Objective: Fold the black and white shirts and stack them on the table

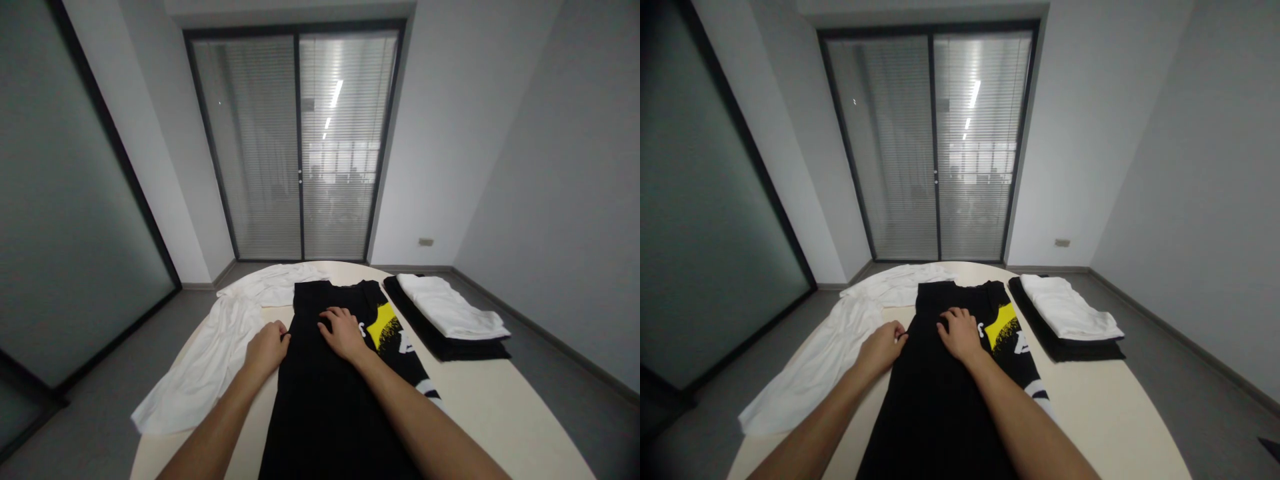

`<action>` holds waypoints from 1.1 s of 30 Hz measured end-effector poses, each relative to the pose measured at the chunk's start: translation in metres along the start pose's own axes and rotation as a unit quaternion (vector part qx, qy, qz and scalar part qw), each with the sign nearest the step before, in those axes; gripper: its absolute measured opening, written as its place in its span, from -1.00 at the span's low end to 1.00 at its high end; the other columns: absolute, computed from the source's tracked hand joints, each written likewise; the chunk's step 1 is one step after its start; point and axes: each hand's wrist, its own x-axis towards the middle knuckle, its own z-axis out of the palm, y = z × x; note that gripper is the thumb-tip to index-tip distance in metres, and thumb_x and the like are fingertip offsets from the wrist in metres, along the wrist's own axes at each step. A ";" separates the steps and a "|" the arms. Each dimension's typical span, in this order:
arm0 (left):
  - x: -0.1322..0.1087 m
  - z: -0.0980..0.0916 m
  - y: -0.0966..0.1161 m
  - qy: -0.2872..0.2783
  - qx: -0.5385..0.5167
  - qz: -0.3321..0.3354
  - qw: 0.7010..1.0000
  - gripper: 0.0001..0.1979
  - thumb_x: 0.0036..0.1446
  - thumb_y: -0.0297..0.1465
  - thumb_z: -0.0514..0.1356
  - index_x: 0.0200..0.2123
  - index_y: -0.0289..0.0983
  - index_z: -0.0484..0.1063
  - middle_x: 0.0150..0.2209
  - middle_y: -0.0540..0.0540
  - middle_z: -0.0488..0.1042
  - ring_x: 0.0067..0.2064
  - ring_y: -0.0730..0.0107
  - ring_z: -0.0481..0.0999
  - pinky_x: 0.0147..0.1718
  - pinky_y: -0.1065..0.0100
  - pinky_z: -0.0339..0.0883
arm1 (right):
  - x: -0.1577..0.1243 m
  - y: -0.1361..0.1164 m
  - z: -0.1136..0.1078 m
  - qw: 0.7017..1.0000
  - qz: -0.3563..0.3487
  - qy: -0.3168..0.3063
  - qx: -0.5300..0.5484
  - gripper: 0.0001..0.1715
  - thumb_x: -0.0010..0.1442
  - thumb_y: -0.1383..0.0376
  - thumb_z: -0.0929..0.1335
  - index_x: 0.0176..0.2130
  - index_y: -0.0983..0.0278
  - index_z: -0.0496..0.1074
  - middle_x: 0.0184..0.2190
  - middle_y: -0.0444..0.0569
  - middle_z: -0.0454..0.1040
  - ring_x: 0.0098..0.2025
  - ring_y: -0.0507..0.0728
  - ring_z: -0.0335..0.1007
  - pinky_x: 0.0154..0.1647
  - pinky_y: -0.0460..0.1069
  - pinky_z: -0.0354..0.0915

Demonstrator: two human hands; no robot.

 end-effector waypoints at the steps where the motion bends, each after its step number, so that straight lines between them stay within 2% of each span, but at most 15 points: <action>1: 0.000 0.001 0.000 -0.002 0.000 -0.003 1.000 -0.90 0.22 -0.32 0.16 -0.23 -0.19 0.44 -0.19 -0.13 0.56 -0.20 0.18 0.55 -0.33 0.35 0.21 | 0.000 0.000 0.001 1.000 -0.002 -0.002 -0.003 -0.62 0.32 0.10 0.29 0.04 0.15 0.49 0.11 0.05 0.43 0.15 0.29 0.24 0.09 0.19 0.19; 6: 0.002 0.002 0.001 0.001 -0.003 0.000 1.000 -0.92 0.20 -0.37 0.14 -0.24 -0.19 0.41 -0.19 -0.14 0.56 -0.17 0.18 0.55 -0.30 0.33 0.22 | -0.002 -0.004 0.001 1.000 -0.002 0.000 -0.019 -0.63 0.34 0.10 0.27 0.03 0.17 0.46 0.10 0.05 0.42 0.15 0.30 0.22 0.08 0.19 0.20; 10: 0.002 0.002 0.003 -0.001 -0.005 0.015 1.000 -0.93 0.19 -0.40 0.14 -0.24 -0.18 0.38 -0.21 -0.11 0.55 -0.19 0.20 0.54 -0.30 0.34 0.21 | 0.002 -0.009 -0.004 0.998 0.006 -0.035 -0.052 -0.62 0.34 0.12 0.25 0.05 0.19 0.43 0.12 0.12 0.39 0.12 0.33 0.25 0.04 0.23 0.22; 14: 0.001 0.002 0.004 -0.002 -0.005 0.016 1.000 -0.93 0.18 -0.40 0.15 -0.24 -0.18 0.37 -0.22 -0.10 0.55 -0.20 0.20 0.54 -0.31 0.33 0.20 | 0.021 -0.018 -0.017 0.993 0.015 -0.094 -0.076 -0.62 0.25 0.15 0.33 0.00 0.27 0.46 0.07 0.20 0.42 0.12 0.39 0.26 0.04 0.27 0.22; 17: 0.001 0.002 0.003 0.000 -0.004 0.018 1.000 -0.93 0.18 -0.40 0.15 -0.23 -0.18 0.37 -0.22 -0.09 0.55 -0.20 0.22 0.54 -0.32 0.34 0.18 | 0.043 -0.026 -0.020 0.993 0.014 -0.091 -0.075 -0.60 0.22 0.18 0.35 0.01 0.29 0.46 0.07 0.21 0.43 0.14 0.38 0.25 0.09 0.24 0.19; 20: 0.002 0.002 0.003 0.002 -0.002 0.021 1.000 -0.94 0.18 -0.38 0.17 -0.25 -0.18 0.36 -0.22 -0.06 0.55 -0.22 0.25 0.53 -0.35 0.36 0.16 | 0.064 -0.035 -0.012 0.995 0.027 -0.073 -0.059 -0.56 0.26 0.18 0.31 0.08 0.29 0.41 0.10 0.19 0.44 0.17 0.35 0.24 0.12 0.20 0.17; 23: 0.003 0.002 0.003 0.005 -0.004 0.017 1.000 -0.87 0.24 -0.25 0.15 -0.27 -0.18 0.36 -0.24 -0.05 0.55 -0.24 0.25 0.53 -0.38 0.36 0.13 | 0.084 -0.042 0.001 0.996 0.053 -0.067 -0.034 -0.51 0.28 0.12 0.30 0.10 0.31 0.41 0.10 0.21 0.45 0.17 0.35 0.26 0.10 0.20 0.19; 25: 0.004 0.002 0.004 0.008 -0.009 0.011 1.000 -0.81 0.28 -0.20 0.12 -0.29 -0.19 0.36 -0.27 -0.04 0.55 -0.25 0.26 0.53 -0.39 0.36 0.11 | 0.097 -0.044 0.009 0.995 0.074 -0.069 -0.016 -0.48 0.28 0.05 0.30 0.09 0.32 0.42 0.08 0.23 0.47 0.17 0.37 0.27 0.09 0.20 0.20; 28: 0.005 0.002 0.003 0.007 -0.011 0.007 1.000 -0.85 0.28 -0.25 0.14 -0.29 -0.19 0.37 -0.27 -0.03 0.55 -0.24 0.27 0.53 -0.38 0.37 0.11 | 0.115 -0.043 0.019 0.991 0.108 -0.072 0.013 -0.44 0.27 -0.06 0.28 0.01 0.28 0.49 0.02 0.21 0.52 0.16 0.38 0.30 0.07 0.18 0.22; 31: 0.005 0.002 0.003 0.003 -0.019 0.010 1.000 -0.91 0.25 -0.31 0.18 -0.27 -0.19 0.38 -0.25 -0.01 0.55 -0.22 0.28 0.54 -0.36 0.37 0.14 | 0.129 -0.040 0.027 0.987 0.131 -0.080 0.046 -0.54 0.26 -0.06 0.30 -0.11 0.21 0.53 -0.04 0.11 0.56 0.09 0.31 0.39 0.01 0.12 0.26; 33: 0.005 0.002 0.003 0.001 -0.028 0.013 1.000 -0.93 0.24 -0.34 0.19 -0.23 -0.19 0.40 -0.22 -0.01 0.57 -0.20 0.29 0.55 -0.34 0.38 0.16 | 0.134 -0.036 0.031 0.984 0.142 -0.081 0.064 -0.62 0.29 0.01 0.29 -0.11 0.18 0.51 -0.07 0.06 0.58 0.02 0.25 0.46 -0.04 0.07 0.28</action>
